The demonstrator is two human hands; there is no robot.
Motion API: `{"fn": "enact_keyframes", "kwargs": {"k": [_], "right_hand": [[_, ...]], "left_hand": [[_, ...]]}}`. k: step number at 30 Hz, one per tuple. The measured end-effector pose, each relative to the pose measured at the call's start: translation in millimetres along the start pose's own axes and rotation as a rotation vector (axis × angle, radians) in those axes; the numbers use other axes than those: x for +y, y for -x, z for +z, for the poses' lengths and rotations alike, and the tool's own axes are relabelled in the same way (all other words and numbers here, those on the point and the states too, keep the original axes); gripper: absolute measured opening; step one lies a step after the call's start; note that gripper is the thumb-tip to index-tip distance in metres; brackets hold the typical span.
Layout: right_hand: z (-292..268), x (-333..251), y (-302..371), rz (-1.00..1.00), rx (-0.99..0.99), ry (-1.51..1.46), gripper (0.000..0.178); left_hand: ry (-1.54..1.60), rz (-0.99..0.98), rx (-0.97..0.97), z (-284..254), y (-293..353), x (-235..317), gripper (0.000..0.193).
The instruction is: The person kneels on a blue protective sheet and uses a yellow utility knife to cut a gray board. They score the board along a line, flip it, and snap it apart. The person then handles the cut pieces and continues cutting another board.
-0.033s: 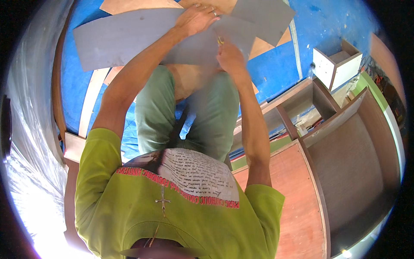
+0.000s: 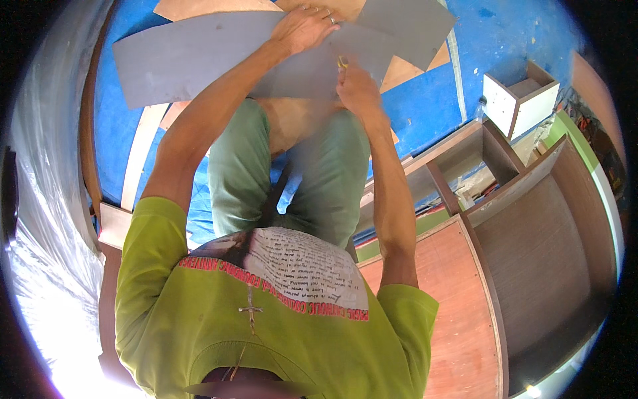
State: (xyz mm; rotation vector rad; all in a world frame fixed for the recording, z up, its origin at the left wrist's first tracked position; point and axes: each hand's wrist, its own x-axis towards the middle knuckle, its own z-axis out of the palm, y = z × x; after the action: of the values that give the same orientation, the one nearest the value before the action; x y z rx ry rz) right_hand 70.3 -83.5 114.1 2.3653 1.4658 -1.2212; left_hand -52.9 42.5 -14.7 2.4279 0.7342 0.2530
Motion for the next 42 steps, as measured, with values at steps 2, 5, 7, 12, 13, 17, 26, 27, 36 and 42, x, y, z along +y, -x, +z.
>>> {"fn": "enact_keyframes", "kwargs": {"k": [2,5,7,12,13,17,26,27,36,42], "right_hand": [[-0.3,5.3,3.8,-0.014,0.018,-0.034,0.031],[4.4,12.3,1.9,-0.016,0.006,-0.030,0.031],[13.2,12.9,-4.2,-0.034,0.019,-0.018,0.031],[28.9,14.3,-11.5,0.022,0.064,0.002,0.032],[28.6,14.5,-11.3,0.009,0.054,-0.008,0.032],[20.9,11.5,-8.9,0.030,0.034,-0.017,0.032],[19.1,5.7,-9.5,0.020,0.027,0.016,0.031],[19.5,6.0,-9.9,0.032,0.026,0.026,0.031],[8.7,6.4,-12.6,-0.192,0.023,0.051,0.030],[10.6,15.0,-23.4,-0.159,-0.047,0.120,0.027]], "left_hand": [[0.048,0.011,-0.013,2.5,-1.0,0.4,0.032],[0.067,0.068,0.112,8.6,-3.6,-2.0,0.031],[0.041,0.089,0.160,10.9,-3.0,-3.5,0.030],[0.059,0.030,0.048,9.6,-2.9,-2.8,0.030],[0.073,0.020,0.031,8.4,-3.3,-2.1,0.030],[0.069,0.043,0.045,3.9,-3.9,-1.5,0.030],[0.108,0.054,0.099,7.1,-3.0,-1.7,0.030],[0.107,0.048,0.080,6.9,-3.1,-1.5,0.030],[0.083,0.064,0.067,3.8,-3.8,0.2,0.029],[0.056,0.021,0.026,6.6,-3.8,0.0,0.031]]}}
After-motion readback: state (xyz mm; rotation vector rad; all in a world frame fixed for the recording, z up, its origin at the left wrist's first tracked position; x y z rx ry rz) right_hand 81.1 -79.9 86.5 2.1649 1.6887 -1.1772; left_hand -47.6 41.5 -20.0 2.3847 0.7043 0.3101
